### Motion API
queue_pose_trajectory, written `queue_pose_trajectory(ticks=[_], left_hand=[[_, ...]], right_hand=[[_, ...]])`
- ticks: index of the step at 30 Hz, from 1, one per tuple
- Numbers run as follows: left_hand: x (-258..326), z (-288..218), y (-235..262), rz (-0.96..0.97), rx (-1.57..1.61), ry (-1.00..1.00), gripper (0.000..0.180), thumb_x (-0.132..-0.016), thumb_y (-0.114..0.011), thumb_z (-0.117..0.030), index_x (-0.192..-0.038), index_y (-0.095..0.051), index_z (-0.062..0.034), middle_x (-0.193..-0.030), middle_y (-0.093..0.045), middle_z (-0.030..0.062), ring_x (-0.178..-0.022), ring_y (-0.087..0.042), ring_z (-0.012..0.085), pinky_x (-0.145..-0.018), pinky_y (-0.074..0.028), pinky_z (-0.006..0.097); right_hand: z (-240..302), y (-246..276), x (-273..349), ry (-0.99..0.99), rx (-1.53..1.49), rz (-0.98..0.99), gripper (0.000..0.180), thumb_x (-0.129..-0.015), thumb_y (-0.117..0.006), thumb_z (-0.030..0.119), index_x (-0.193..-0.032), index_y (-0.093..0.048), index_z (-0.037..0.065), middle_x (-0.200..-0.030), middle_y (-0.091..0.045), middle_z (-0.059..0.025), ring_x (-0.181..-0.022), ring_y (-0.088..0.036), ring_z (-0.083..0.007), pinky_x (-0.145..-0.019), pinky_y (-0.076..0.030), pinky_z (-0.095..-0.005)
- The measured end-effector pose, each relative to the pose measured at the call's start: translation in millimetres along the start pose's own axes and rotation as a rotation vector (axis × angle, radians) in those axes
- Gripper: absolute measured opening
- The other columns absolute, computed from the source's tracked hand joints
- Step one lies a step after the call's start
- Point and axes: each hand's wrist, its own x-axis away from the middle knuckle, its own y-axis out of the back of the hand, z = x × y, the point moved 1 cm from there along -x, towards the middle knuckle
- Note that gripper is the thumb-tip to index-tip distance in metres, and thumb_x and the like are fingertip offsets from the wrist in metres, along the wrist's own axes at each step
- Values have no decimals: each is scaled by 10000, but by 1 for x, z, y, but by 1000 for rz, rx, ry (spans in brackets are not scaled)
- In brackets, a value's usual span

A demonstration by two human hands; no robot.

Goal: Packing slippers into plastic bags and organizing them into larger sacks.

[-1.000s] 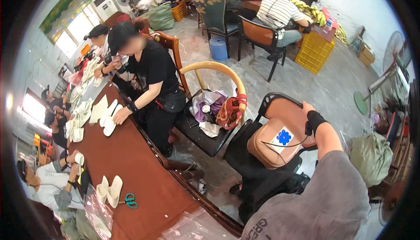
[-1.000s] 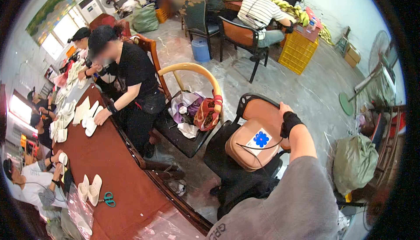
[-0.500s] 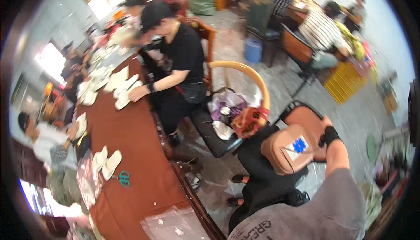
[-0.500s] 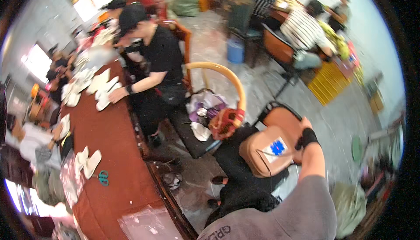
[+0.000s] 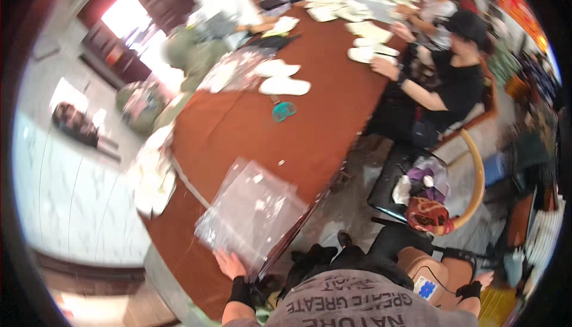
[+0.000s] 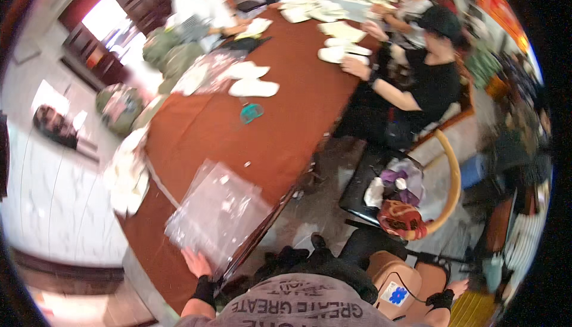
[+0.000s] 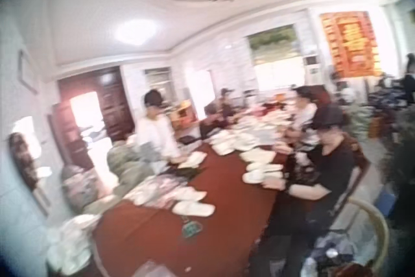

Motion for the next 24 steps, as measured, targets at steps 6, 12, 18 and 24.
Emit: queue_pose_trajectory(ticks=[6,12,18,24], left_hand=[[29,-11,-5,141,4,160,613,-919,-513,-327,-1476,-285,-218,-1560,-171,89,-1413,-196,328,-1100,-197,566],[31,-21,5,93,-92,57,597,-910,-511,-405,-1452,-335,-227,-1555,-184,93,-1414,-192,330,-1114,-153,569],[23,-12,7,85,-23,65,577,-930,-488,-396,-1453,-337,-204,-1546,-205,111,-1406,-206,343,-1114,-152,565],[19,-9,10,71,8,88,572,-900,-533,-384,-1428,-383,-223,-1534,-243,98,-1398,-224,353,-1107,-158,581]], right_hand=[[357,152,87,1040,-488,-314,434,-804,-513,4,-1237,-515,-29,-1251,-515,-204,-1192,-470,-342,-1028,-358,-412],[520,240,566,2153,-495,624,347,-813,-580,108,-1160,-592,86,-1211,-564,-122,-1074,-565,-297,-927,-450,-378],[529,173,681,2006,-998,419,399,-858,-564,184,-1250,-541,112,-1270,-525,-174,-1223,-435,-338,-1005,-362,-428],[579,179,644,2161,-154,827,271,-847,-590,259,-987,-609,28,-919,-660,-146,-958,-595,-319,-801,-470,-404]])
